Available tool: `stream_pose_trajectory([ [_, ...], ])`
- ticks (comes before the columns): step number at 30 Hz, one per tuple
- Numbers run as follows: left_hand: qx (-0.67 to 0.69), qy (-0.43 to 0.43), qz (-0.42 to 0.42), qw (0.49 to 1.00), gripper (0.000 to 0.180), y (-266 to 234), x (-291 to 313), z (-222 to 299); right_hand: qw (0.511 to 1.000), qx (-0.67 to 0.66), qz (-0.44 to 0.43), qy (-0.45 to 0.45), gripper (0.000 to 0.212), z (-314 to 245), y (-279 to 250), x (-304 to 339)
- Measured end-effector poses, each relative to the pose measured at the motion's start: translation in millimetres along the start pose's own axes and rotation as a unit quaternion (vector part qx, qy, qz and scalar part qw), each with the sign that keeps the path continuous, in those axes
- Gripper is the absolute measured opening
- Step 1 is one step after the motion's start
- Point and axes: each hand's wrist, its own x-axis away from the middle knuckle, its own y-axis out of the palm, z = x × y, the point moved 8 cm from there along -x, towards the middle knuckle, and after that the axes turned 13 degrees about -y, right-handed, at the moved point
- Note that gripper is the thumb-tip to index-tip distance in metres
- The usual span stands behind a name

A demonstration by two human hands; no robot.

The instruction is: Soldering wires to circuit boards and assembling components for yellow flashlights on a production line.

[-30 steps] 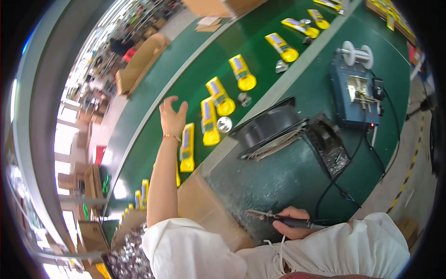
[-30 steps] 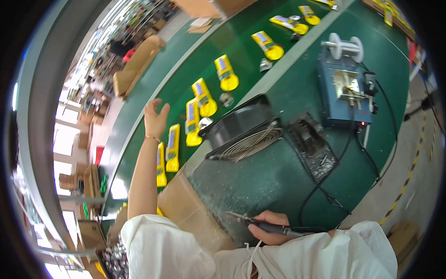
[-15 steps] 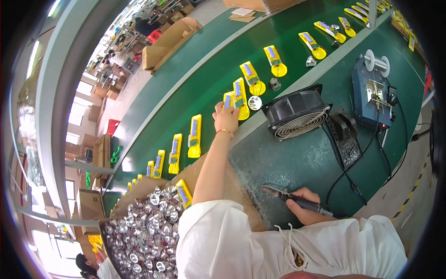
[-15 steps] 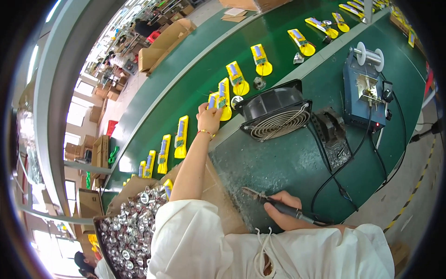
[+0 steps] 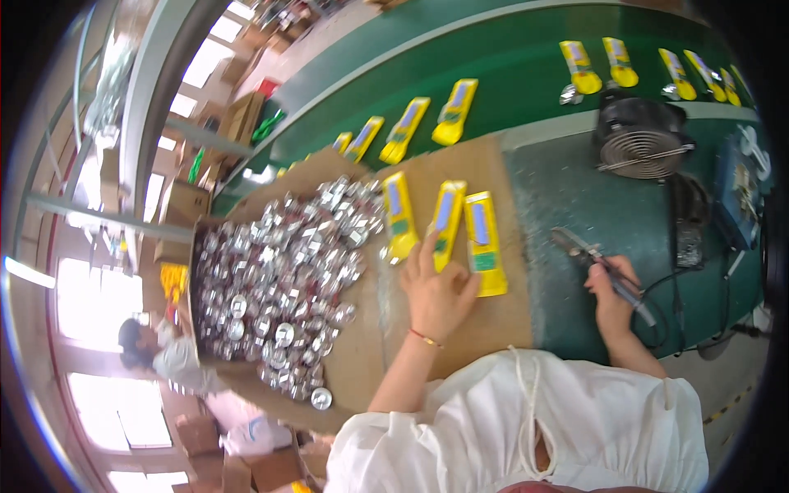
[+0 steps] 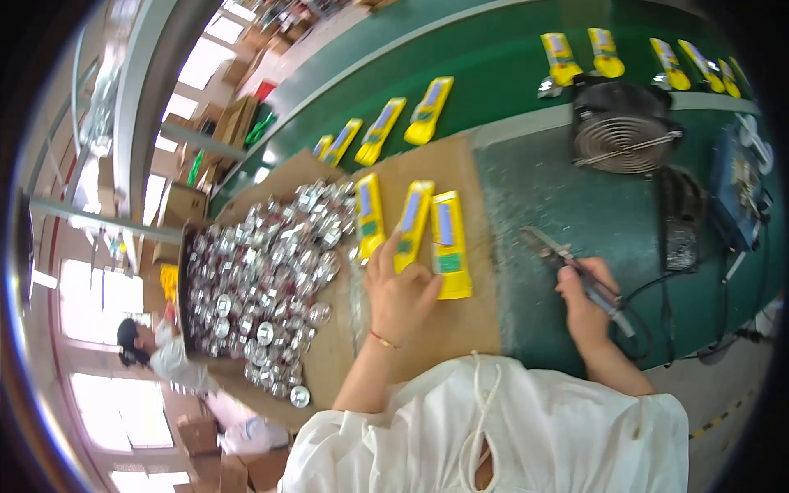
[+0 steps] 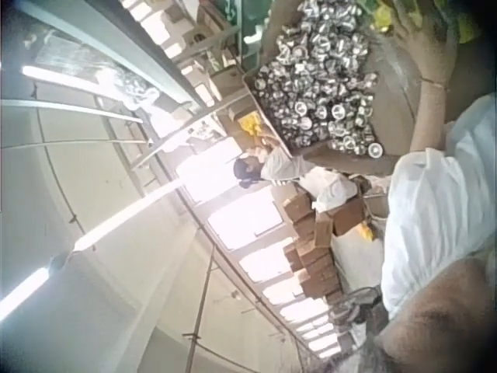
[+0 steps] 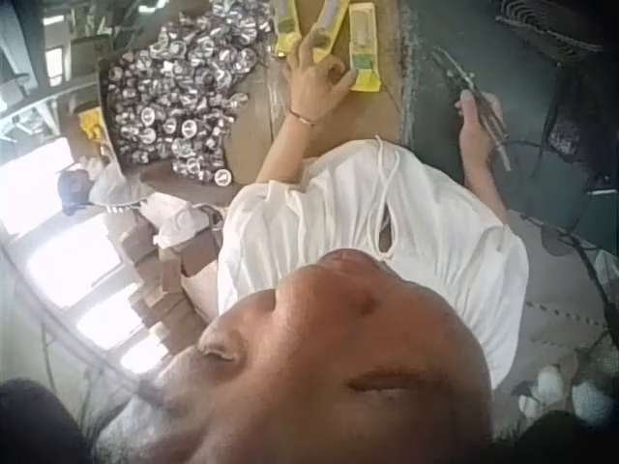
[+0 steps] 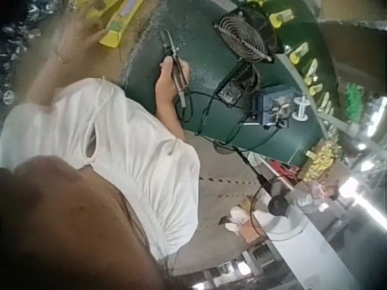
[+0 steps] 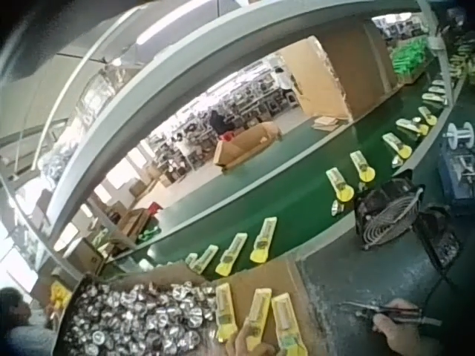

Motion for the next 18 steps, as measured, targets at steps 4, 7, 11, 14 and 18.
stream_pose_trajectory([
  [4,0.064,-0.072,0.148,0.984,0.031,-37.7,19.4,-56.7,1.000,0.008,-0.013,-0.022,0.012,-6.3,-2.0,-0.4],
  [7,-0.017,-0.203,0.176,0.963,0.032,-55.3,13.2,-121.4,1.000,-0.001,-0.012,-0.024,0.013,-3.4,0.6,1.0],
  [11,0.035,-0.197,0.064,0.978,0.040,-37.5,7.6,-154.4,1.000,-0.008,-0.014,-0.020,0.012,-3.7,1.4,4.5],
  [14,-0.018,-0.083,0.094,0.992,0.043,-35.1,1.8,-116.6,1.000,0.003,-0.008,-0.023,0.013,-5.0,-0.4,5.0],
  [18,-0.096,-0.035,0.089,0.991,0.045,-19.4,-1.6,-106.2,1.000,0.000,-0.002,-0.011,0.013,-5.4,-1.5,3.7],
])
